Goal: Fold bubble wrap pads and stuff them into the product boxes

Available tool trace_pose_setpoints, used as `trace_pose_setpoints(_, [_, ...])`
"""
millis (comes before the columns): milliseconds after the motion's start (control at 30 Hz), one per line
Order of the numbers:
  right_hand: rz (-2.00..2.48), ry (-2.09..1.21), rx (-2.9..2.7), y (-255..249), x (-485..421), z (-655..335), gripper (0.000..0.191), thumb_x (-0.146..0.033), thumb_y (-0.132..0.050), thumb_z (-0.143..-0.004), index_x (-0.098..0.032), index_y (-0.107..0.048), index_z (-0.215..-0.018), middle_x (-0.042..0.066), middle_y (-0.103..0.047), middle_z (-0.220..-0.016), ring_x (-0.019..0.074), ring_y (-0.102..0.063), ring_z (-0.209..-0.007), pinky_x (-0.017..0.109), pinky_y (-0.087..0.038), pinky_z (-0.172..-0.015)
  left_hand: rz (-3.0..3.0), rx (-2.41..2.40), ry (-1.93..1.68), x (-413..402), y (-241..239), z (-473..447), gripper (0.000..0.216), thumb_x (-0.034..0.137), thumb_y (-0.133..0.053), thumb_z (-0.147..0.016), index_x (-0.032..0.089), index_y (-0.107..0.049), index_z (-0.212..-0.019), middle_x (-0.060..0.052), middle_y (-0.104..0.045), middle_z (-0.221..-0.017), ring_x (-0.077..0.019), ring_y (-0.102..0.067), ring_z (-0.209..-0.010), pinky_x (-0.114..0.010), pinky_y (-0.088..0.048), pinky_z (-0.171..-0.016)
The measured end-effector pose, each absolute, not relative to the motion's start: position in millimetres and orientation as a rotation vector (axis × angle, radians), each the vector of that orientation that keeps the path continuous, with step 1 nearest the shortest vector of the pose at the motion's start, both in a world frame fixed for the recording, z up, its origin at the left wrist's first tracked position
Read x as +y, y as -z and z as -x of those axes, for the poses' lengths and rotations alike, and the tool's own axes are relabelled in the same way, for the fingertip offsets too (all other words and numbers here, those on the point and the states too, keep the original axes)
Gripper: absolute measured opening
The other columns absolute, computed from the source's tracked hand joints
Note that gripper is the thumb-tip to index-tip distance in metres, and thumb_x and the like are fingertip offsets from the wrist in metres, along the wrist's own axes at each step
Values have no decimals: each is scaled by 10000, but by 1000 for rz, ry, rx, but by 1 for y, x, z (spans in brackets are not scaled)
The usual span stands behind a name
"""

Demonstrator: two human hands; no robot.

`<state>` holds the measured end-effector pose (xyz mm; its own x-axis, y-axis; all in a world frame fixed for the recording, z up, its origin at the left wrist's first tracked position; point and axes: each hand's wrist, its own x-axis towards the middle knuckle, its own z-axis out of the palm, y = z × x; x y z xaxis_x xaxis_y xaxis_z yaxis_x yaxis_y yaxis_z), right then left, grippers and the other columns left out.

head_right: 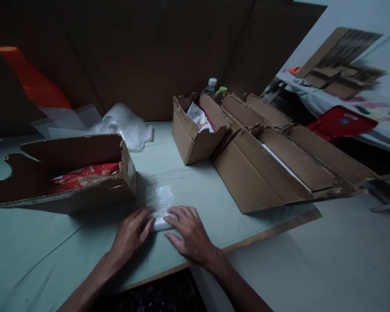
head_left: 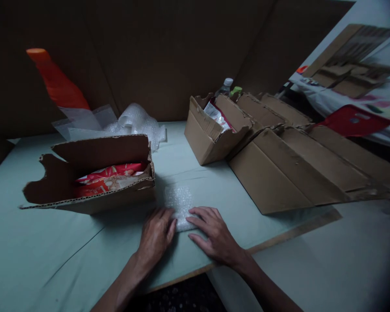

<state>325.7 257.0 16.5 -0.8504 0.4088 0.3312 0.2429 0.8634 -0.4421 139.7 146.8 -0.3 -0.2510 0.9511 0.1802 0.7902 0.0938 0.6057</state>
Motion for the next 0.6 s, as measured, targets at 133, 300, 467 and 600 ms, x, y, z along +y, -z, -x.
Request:
trace_pose_setpoints(133, [502, -545, -2686, -9, 256, -323, 370, -131, -680, -852, -198, -627, -1212, 132, -651, -1298, 299, -591, -1176, 476, -486, -945, -1769, 2158, -1018, 143, 6, -142, 248, 240, -543, -930, 167, -655, -1140, -125, -690, -1107, -273, -658, -990, -432, -559, -862])
trace_pose_setpoints(300, [482, -644, -2598, -6, 266, -318, 295, -116, -613, -911, -190, -643, -1195, 114, -716, -1174, 270, -633, -1093, 448, -491, -912, -1834, 2059, -1079, 132, 5, -142, 267, 263, -594, -905, 173, -647, -1150, -134, -674, -1154, -270, -641, -1030, -420, -551, -880])
trace_pose_setpoints(467, [503, -816, -2535, -14, 269, -320, 210, -209, -614, -945, -201, -675, -1145, 84, -757, -1052, 243, -669, -973, 420, -490, -863, -1782, 1986, -1078, 131, 0, -140, 205, 248, -552, -935, 185, -654, -1102, -87, -715, -988, -240, -651, -911, -386, -542, -806])
trace_pose_setpoints(600, [557, -867, -2490, -11, 270, -319, 190, -271, -624, -948, -203, -691, -1113, 70, -766, -999, 227, -682, -922, 401, -497, -842, -1742, 2009, -1067, 133, 1, -140, 212, 264, -529, -946, 188, -667, -1087, -74, -719, -919, -240, -655, -868, -381, -540, -783])
